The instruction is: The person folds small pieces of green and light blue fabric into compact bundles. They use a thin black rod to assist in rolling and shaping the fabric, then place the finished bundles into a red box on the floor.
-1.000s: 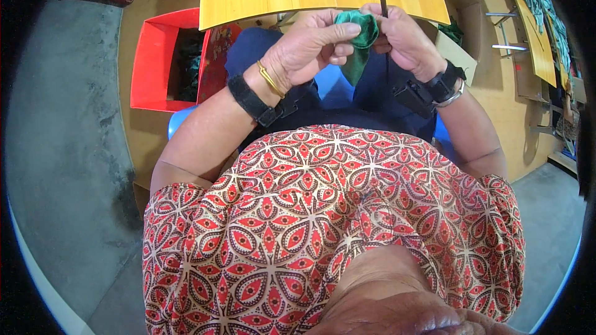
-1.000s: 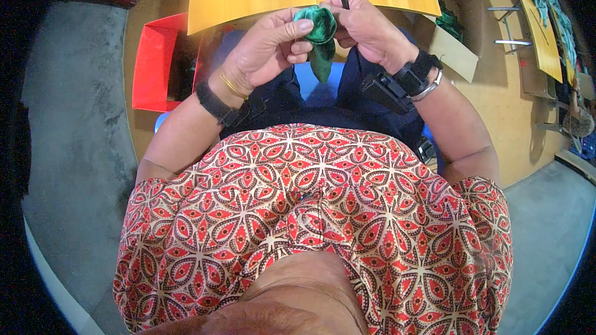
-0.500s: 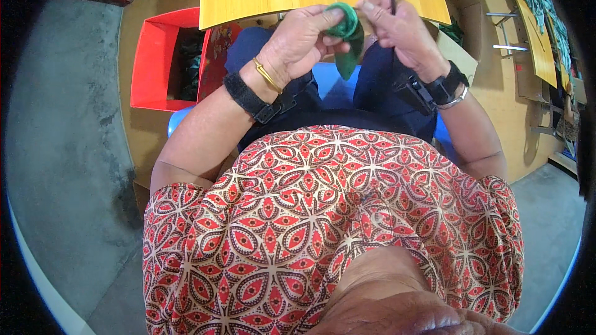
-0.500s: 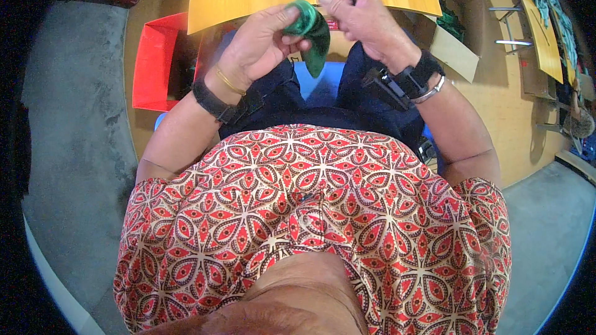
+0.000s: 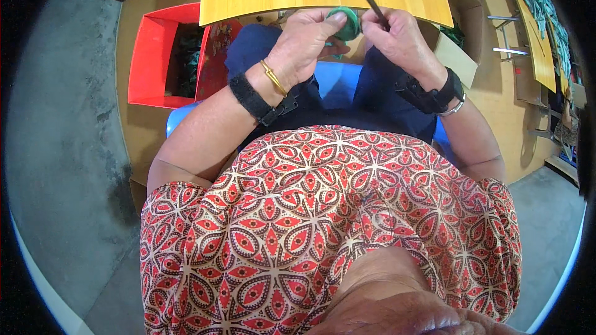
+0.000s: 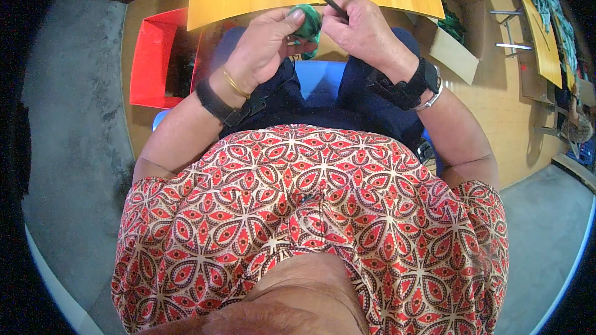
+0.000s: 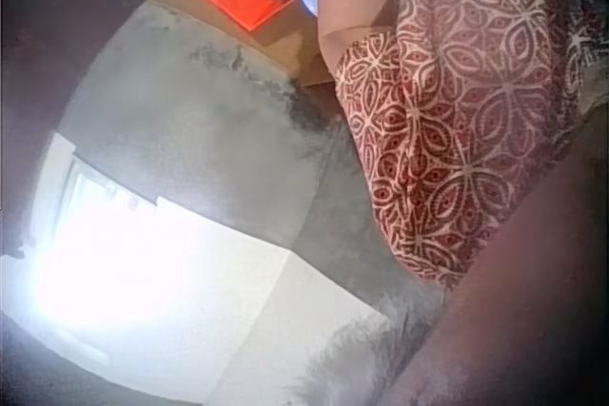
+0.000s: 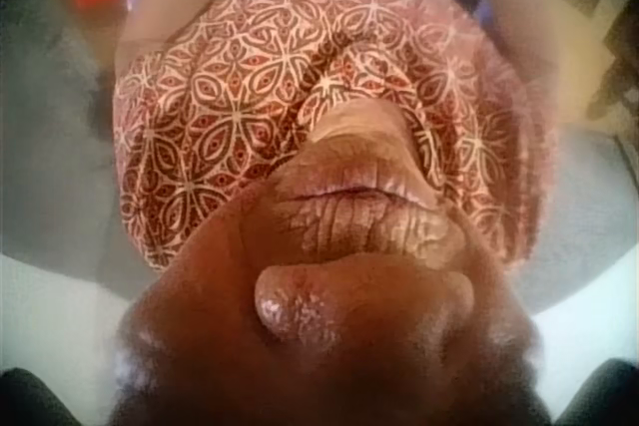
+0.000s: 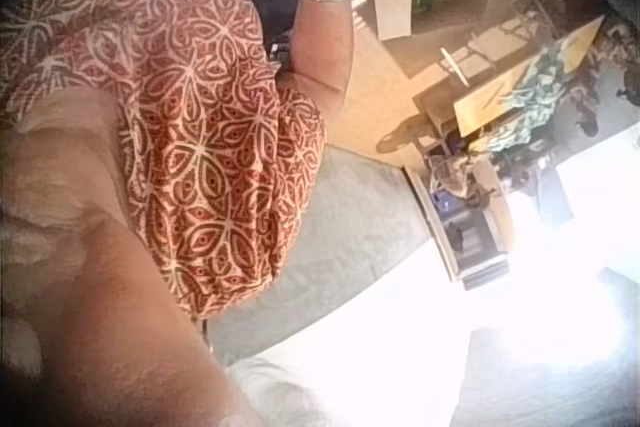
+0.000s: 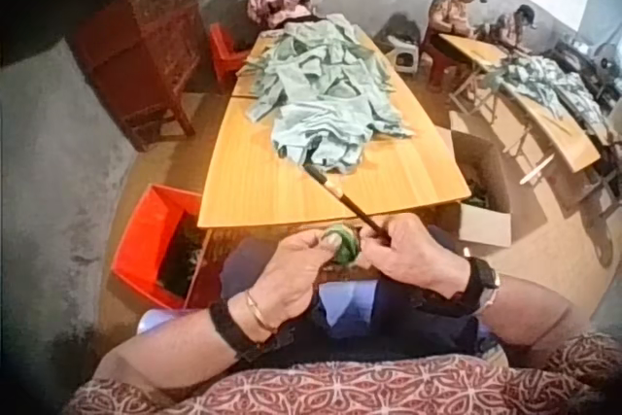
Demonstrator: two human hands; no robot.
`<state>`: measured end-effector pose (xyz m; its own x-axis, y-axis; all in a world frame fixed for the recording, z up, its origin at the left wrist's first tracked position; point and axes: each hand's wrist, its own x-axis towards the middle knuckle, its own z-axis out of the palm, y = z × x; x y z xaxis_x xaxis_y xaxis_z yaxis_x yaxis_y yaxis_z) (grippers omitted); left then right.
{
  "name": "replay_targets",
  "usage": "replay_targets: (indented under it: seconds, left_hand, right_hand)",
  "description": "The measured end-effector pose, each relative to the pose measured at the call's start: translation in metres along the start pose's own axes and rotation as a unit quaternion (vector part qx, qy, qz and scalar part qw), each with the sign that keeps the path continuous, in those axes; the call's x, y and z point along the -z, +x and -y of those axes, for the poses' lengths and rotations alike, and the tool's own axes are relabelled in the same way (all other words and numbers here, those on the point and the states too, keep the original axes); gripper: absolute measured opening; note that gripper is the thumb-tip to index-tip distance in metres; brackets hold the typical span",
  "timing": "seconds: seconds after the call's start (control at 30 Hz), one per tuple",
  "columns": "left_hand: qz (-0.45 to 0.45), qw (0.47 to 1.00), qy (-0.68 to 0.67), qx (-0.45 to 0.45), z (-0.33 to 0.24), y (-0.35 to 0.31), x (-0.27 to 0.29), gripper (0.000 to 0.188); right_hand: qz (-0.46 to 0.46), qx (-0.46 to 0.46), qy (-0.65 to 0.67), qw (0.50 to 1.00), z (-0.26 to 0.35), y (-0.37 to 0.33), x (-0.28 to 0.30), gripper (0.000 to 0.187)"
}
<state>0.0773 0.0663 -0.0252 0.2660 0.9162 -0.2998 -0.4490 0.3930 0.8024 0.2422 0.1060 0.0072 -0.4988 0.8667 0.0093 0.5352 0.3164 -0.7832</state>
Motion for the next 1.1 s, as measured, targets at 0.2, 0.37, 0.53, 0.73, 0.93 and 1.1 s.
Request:
replay_targets:
  seconds: [0.2, 0.37, 0.53, 0.73, 0.93, 1.1]
  left_hand:
    - [-0.009, 0.998, -0.065, -0.009, 0.003, 0.005, 0.008, 0.022]
    - [0.006, 0.998, -0.023, -0.053, 0.004, 0.002, 0.002, 0.023]
    - [-0.005, 0.996, 0.049, -0.068, 0.004, -0.002, -0.003, 0.023]
    - [0.021, 0.999, 0.009, -0.024, 0.004, 0.000, 0.001, 0.025]
    - [0.169, 0.980, -0.085, 0.060, 0.005, 0.000, 0.003, 0.030]
    - [0.190, 0.974, -0.124, 0.015, -0.001, -0.003, 0.001, 0.031]
  right_hand:
    - [0.006, -0.002, 0.090, 0.996, 0.002, 0.005, 0.005, 0.023]
    - [0.031, 0.025, 0.054, 0.998, 0.004, 0.001, -0.003, 0.028]
    - [0.063, 0.012, 0.017, 0.998, -0.003, 0.002, 0.002, 0.023]
    - [0.057, -0.016, 0.018, 0.998, -0.009, 0.003, 0.000, 0.021]
    - [0.014, 0.010, 0.027, 1.000, -0.008, 0.003, -0.006, 0.017]
    - [-0.016, 0.028, 0.063, 0.997, -0.003, 0.002, -0.005, 0.012]
